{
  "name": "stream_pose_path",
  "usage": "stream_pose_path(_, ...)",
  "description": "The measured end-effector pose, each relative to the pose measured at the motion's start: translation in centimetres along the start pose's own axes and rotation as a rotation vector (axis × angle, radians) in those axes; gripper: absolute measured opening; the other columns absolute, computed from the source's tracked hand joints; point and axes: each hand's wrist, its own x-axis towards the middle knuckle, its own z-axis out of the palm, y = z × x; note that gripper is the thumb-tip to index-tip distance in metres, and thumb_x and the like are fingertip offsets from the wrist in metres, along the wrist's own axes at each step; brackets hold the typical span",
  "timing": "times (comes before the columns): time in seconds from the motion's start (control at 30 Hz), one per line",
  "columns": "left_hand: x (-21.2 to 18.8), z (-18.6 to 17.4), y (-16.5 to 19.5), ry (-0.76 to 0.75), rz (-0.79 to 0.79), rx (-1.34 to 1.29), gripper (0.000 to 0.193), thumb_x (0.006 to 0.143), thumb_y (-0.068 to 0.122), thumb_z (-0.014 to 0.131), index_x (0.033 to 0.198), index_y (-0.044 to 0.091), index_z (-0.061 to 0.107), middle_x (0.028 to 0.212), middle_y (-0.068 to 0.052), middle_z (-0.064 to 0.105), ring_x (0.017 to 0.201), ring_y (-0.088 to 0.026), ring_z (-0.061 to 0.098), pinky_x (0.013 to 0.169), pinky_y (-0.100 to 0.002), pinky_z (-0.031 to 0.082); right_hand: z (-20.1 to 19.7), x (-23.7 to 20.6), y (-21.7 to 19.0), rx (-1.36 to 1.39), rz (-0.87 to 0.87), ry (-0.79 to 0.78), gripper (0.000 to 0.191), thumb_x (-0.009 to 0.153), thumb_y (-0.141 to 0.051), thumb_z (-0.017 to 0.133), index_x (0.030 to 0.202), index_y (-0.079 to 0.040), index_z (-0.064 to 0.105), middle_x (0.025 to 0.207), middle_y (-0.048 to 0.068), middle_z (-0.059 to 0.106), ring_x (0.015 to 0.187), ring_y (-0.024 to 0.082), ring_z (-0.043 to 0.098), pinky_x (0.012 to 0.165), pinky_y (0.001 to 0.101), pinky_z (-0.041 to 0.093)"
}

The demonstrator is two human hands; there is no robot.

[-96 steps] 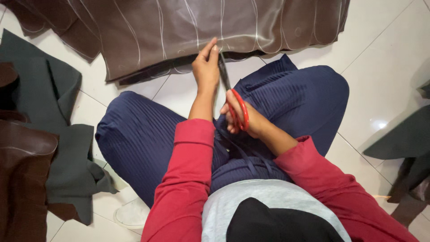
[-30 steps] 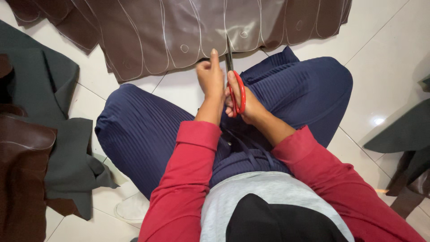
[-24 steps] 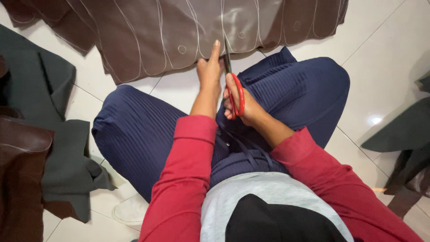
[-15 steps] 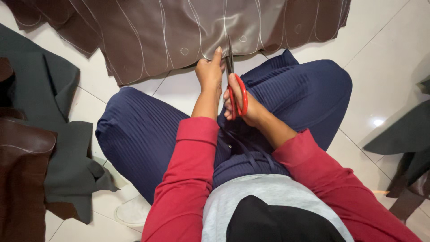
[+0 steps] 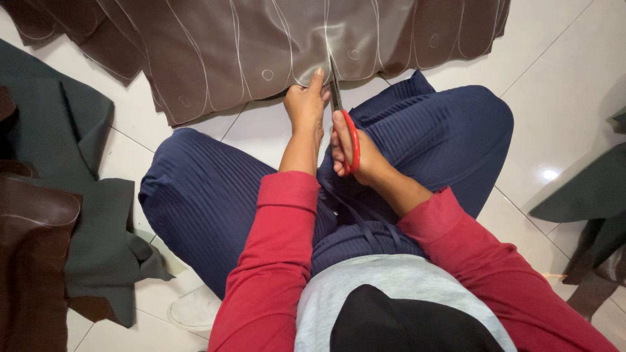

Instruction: The person sits on the floor and uses red-handled scissors to cut a brown sheet of material along pre-drawn white outlines. They repeatedly cut out individual shapes, separate them from the main sheet, and set them aside on the floor.

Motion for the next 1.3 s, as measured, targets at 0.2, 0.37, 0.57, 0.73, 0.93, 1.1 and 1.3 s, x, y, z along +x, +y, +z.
stream_pose_path(0.2, 0.0, -0.1, 0.4, 0.011, 0.009, 0.085, 0.035, 0.090, 0.027, 0.079, 0.088, -0.007, 0.071, 0.084, -0.012, 0.072, 0.070, -0.016, 0.067, 0.059, -0.026, 0.054, -0.3, 0.0, 0.2, -0.017, 0.003, -0.002, 0.063, 0.095, -0.073, 0.041, 0.082, -0.012, 0.050, 0.055, -0.002, 0.045, 0.041, 0.011, 0.050, 0.038, 0.0252, 0.045)
stream_pose_path(0.37, -0.1, 0.0, 0.4, 0.008, 0.041, 0.107, 0.029, 0.082, 0.024, 0.082, 0.086, -0.002, 0.072, 0.082, -0.007, 0.074, 0.068, -0.011, 0.069, 0.060, -0.025, 0.055, -0.4, 0.8, -0.3, 0.068, 0.037, -0.018, 0.063, 0.094, -0.074, 0.042, 0.082, -0.013, 0.051, 0.055, -0.002, 0.044, 0.040, 0.012, 0.049, 0.038, 0.0266, 0.044)
stream_pose_path(0.57, -0.7, 0.2, 0.5, 0.013, 0.065, 0.173, 0.031, 0.082, 0.028, 0.082, 0.080, -0.001, 0.073, 0.074, -0.006, 0.071, 0.060, -0.012, 0.060, 0.054, -0.029, 0.049, -0.8, 2.9, -2.4, 0.067, 0.044, -0.028, 0.063, 0.090, -0.077, 0.044, 0.084, -0.015, 0.053, 0.055, -0.001, 0.047, 0.041, 0.015, 0.051, 0.041, 0.0282, 0.047)
stream_pose_path(0.73, -0.8, 0.1, 0.7, 0.040, 0.079, 0.216, 0.035, 0.082, 0.029, 0.083, 0.075, -0.001, 0.067, 0.071, -0.007, 0.068, 0.059, -0.013, 0.059, 0.056, -0.031, 0.051, -1.0, 3.5, -2.5, 0.076, 0.002, -0.063, 0.065, 0.091, -0.078, 0.043, 0.082, -0.014, 0.052, 0.054, -0.001, 0.045, 0.040, 0.014, 0.048, 0.040, 0.0281, 0.046)
stream_pose_path(0.93, -0.5, 0.0, 0.4, 0.019, 0.067, 0.165, 0.034, 0.082, 0.029, 0.082, 0.079, 0.000, 0.065, 0.077, -0.007, 0.069, 0.065, -0.013, 0.063, 0.061, -0.031, 0.056, -0.9, 3.4, -2.1, 0.061, -0.015, -0.027, 0.065, 0.092, -0.078, 0.043, 0.081, -0.014, 0.050, 0.054, -0.002, 0.042, 0.038, 0.013, 0.046, 0.037, 0.0267, 0.043)
stream_pose_path(1.1, -0.6, -0.1, 0.6, 0.022, 0.064, 0.206, 0.038, 0.083, 0.031, 0.083, 0.079, -0.003, 0.064, 0.078, -0.009, 0.068, 0.065, -0.014, 0.063, 0.063, -0.030, 0.058, -0.4, 3.1, -2.3, 0.038, 0.004, 0.006, 0.065, 0.091, -0.077, 0.043, 0.082, -0.013, 0.052, 0.053, -0.003, 0.043, 0.038, 0.012, 0.048, 0.036, 0.0254, 0.043)
stream_pose_path(1.3, -1.0, -0.1, 1.0, 0.007, 0.048, 0.184, 0.037, 0.083, 0.030, 0.083, 0.078, -0.001, 0.062, 0.078, -0.010, 0.069, 0.066, -0.014, 0.064, 0.062, -0.030, 0.057, -0.1, 2.6, -2.4, 0.054, -0.041, 0.002, 0.064, 0.093, -0.075, 0.045, 0.083, -0.012, 0.051, 0.054, -0.003, 0.043, 0.038, 0.010, 0.047, 0.035, 0.0244, 0.042)
